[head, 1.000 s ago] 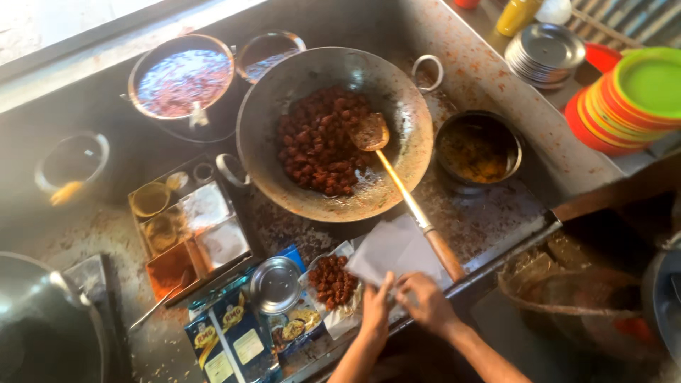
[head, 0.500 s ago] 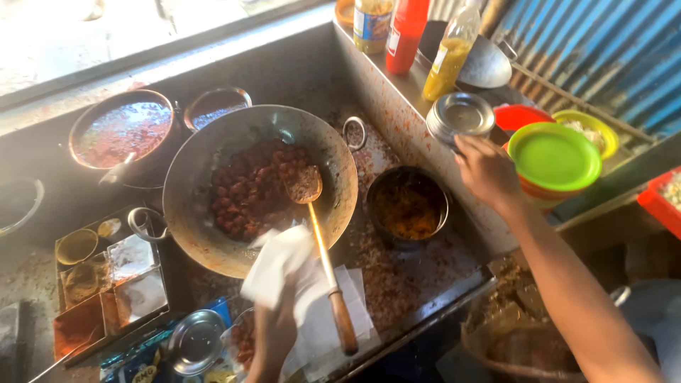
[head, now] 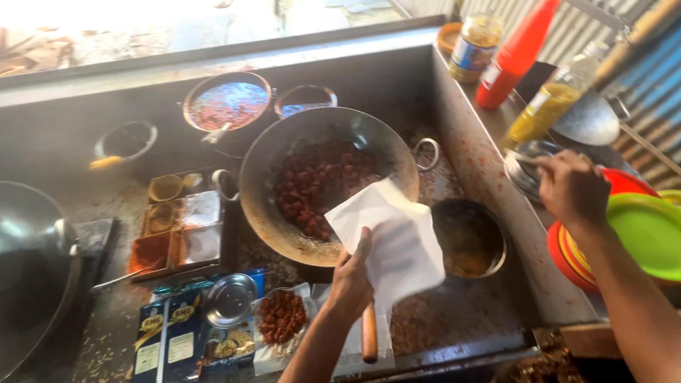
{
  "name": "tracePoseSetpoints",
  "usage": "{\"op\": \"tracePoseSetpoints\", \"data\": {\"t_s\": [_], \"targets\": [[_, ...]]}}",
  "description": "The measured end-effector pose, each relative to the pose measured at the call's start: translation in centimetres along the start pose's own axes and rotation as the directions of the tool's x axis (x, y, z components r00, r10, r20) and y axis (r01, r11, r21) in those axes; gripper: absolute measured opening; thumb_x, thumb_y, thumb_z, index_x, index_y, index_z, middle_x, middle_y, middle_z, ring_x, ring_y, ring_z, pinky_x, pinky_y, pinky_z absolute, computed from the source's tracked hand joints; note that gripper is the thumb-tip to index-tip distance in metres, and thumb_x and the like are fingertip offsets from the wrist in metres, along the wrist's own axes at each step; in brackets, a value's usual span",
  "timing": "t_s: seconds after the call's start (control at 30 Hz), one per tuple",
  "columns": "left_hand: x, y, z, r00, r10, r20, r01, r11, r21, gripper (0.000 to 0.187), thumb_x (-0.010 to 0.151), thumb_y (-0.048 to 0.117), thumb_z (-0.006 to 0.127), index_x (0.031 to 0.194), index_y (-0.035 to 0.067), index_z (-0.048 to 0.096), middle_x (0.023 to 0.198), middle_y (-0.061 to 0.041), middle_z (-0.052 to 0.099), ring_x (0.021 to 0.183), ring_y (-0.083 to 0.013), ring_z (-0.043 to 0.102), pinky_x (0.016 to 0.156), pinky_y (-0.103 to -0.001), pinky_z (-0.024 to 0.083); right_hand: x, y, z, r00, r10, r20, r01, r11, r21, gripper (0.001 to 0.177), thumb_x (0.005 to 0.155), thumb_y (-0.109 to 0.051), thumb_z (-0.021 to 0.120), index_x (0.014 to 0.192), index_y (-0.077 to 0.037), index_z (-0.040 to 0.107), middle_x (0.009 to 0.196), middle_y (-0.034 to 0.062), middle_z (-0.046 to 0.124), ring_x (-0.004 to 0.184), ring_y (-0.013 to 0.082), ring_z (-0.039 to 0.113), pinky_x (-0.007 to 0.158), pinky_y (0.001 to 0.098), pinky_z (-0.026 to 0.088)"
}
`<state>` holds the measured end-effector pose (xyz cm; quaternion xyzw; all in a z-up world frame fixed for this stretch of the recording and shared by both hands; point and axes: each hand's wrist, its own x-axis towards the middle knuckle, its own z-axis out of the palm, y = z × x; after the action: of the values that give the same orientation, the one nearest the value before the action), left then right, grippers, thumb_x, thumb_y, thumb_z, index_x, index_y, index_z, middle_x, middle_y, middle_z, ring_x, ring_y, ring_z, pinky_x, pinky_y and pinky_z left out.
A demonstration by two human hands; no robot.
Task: The person serves fried food from a wok onto paper sheets using a spatula and then separates several paper sheets from a stack on a table.
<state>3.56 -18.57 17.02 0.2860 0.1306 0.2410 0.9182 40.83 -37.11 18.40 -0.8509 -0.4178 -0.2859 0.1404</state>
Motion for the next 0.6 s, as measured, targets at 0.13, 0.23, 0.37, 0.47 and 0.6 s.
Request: {"op": "tracePoseSetpoints", "data": {"t_s": [0.13,0.23,0.37,0.47,0.6], "targets": [[-0.7,1.8,-0.3,0.999,-0.034,0.013,0.036,0.976,-0.215,0.054,0.098,0.041,0.053,0.133,0.000,0.062,0.124,-0.016,0.069,0.113,-0.0248,0.069,0.097,-0.037,0.057,-4.4,-8.8,-2.4,0.944,-0.313,-0.101,0.329,0.898,0.293,0.030,0.086,-0.005,0.069,0.111,-0.018,0.077,0.105,0.0073,0.072,0.095,0.0268,0.067,0.086,0.0415,0.056],[-0.9,2.9,-2.4,0.969,0.084,-0.231,-0.057,0.991,0.119,0.043,0.102,0.028,0.061,0.131,-0.004,0.062,0.121,-0.020,0.068,0.107,-0.0271,0.068,0.096,-0.040,0.058,-8.8,-16.6,-3.1,0.875,-0.477,-0.085,0.458,0.760,0.461,0.034,0.085,-0.011,0.071,0.118,-0.019,0.073,0.114,0.0111,0.069,0.102,0.0301,0.065,0.088,0.0427,0.054],[-3.4,3.8,-8.6,0.951,-0.011,-0.309,0.054,0.990,0.132,0.041,0.097,0.026,0.062,0.128,-0.002,0.066,0.117,-0.015,0.071,0.103,-0.0227,0.069,0.089,-0.036,0.056,-13.1,-27.2,-2.1,0.784,-0.617,-0.068,0.542,0.628,0.558,0.043,0.085,-0.020,0.074,0.127,-0.021,0.067,0.125,0.0162,0.064,0.111,0.0346,0.062,0.091,0.0443,0.053],[-6.0,4.2,-14.5,0.933,0.068,-0.353,0.036,0.959,0.281,0.040,0.097,0.020,0.060,0.132,-0.001,0.061,0.120,-0.015,0.068,0.104,-0.0213,0.068,0.089,-0.035,0.056,-15.7,-31.7,-1.1,0.740,-0.672,-0.034,0.557,0.584,0.590,0.052,0.084,-0.027,0.076,0.134,-0.022,0.063,0.134,0.0201,0.060,0.118,0.0379,0.060,0.094,0.0455,0.051],[-9.9,5.8,-21.5,0.800,0.435,-0.412,-0.145,0.808,0.572,0.042,0.098,0.012,0.058,0.138,0.002,0.056,0.124,-0.016,0.064,0.105,-0.0195,0.066,0.090,-0.033,0.055,-17.6,-29.3,0.3,0.787,-0.616,0.039,0.513,0.688,0.514,0.065,0.084,-0.035,0.080,0.144,-0.024,0.058,0.146,0.0253,0.056,0.127,0.0424,0.057,0.097,0.0471,0.050]]}}
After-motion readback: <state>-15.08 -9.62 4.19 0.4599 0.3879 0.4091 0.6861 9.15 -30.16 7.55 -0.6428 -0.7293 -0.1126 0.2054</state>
